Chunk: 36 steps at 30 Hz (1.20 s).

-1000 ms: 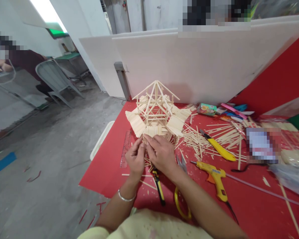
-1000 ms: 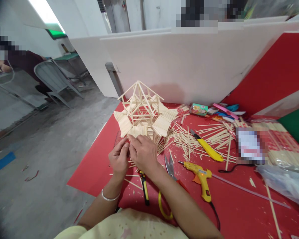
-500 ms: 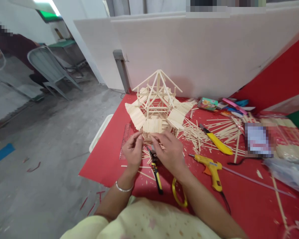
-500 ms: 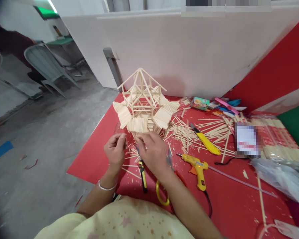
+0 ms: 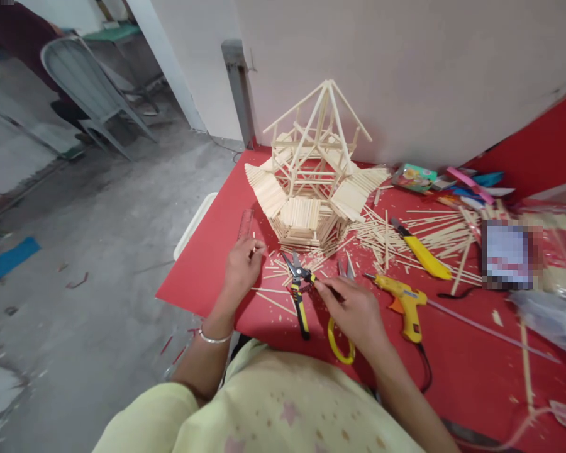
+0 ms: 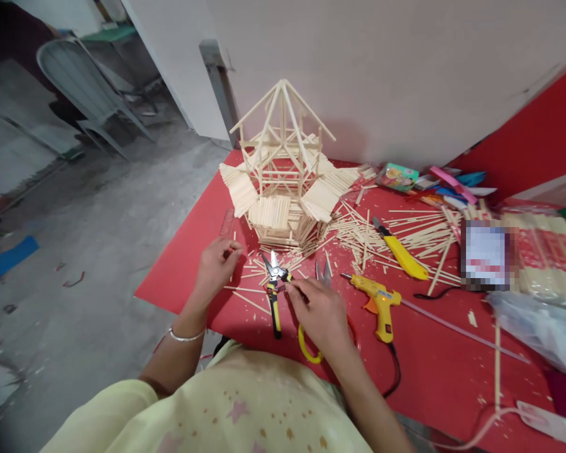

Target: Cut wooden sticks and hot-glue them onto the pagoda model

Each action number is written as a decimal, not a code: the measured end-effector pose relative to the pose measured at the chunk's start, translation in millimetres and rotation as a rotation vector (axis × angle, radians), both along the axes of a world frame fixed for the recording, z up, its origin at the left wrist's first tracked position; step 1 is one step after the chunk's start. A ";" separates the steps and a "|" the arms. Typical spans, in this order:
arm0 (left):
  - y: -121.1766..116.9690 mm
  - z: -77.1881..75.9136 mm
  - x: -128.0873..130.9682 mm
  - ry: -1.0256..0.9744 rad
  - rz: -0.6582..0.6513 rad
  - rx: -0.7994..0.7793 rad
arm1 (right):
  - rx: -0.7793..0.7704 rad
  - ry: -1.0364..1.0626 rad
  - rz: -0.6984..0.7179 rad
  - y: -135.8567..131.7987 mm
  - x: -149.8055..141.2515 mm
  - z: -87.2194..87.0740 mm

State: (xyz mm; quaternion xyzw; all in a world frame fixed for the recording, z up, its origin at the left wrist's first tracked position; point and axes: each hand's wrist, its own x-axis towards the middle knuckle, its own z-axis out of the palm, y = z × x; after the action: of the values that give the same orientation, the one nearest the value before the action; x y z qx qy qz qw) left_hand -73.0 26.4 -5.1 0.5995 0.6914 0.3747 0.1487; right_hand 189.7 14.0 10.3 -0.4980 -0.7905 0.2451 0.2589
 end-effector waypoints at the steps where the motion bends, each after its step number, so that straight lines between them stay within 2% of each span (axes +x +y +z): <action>1: 1.3 -2.3 0.6 0.063 -0.006 -0.040 | -0.010 0.000 0.005 -3.1 0.9 -1.2; 4: 4.9 -5.6 6.5 0.218 -0.018 -0.166 | -0.031 0.006 0.015 -9.3 3.0 -1.8; 7: 6.4 -3.2 10.5 0.299 -0.067 -0.225 | -0.038 0.030 0.038 -11.1 3.7 0.4; 11: 5.8 -0.9 6.1 0.344 -0.157 -0.247 | -0.035 0.022 0.070 -9.0 1.1 0.3; 15: 7.2 -6.2 0.5 0.400 -0.246 -0.284 | -0.054 -0.006 0.115 -5.3 -5.8 -2.9; 18: 8.9 -8.4 1.1 0.434 -0.277 -0.311 | -0.058 -0.017 0.141 -3.6 -11.1 -4.0; 21: 7.5 -3.4 4.0 0.396 -0.279 -0.317 | -0.045 -0.015 0.171 -3.8 -14.6 -4.5; 24: 0.5 8.1 6.9 0.153 -0.250 -0.275 | -0.030 0.020 0.173 -5.8 -17.5 -4.1; 27: -10.1 19.7 12.7 -0.290 -0.245 -0.217 | -0.064 0.139 0.155 -8.1 -22.4 -0.7; 30: -19.3 25.0 24.5 -0.643 -0.319 -0.238 | -0.113 0.329 0.117 -7.6 -28.7 5.3; 33: -23.9 24.7 39.6 -0.888 -0.378 -0.313 | -0.131 0.478 0.096 -2.5 -32.9 11.6; 36: -23.9 24.9 51.9 -1.005 -0.370 -0.302 | -0.149 0.539 0.078 4.8 -33.0 16.9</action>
State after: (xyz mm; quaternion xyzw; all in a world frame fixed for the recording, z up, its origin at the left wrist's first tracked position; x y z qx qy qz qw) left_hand -21.1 2.5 19.8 0.4305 0.4649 0.4788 0.6077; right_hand 156.7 18.8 27.2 -0.4019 -0.6914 0.4359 0.4128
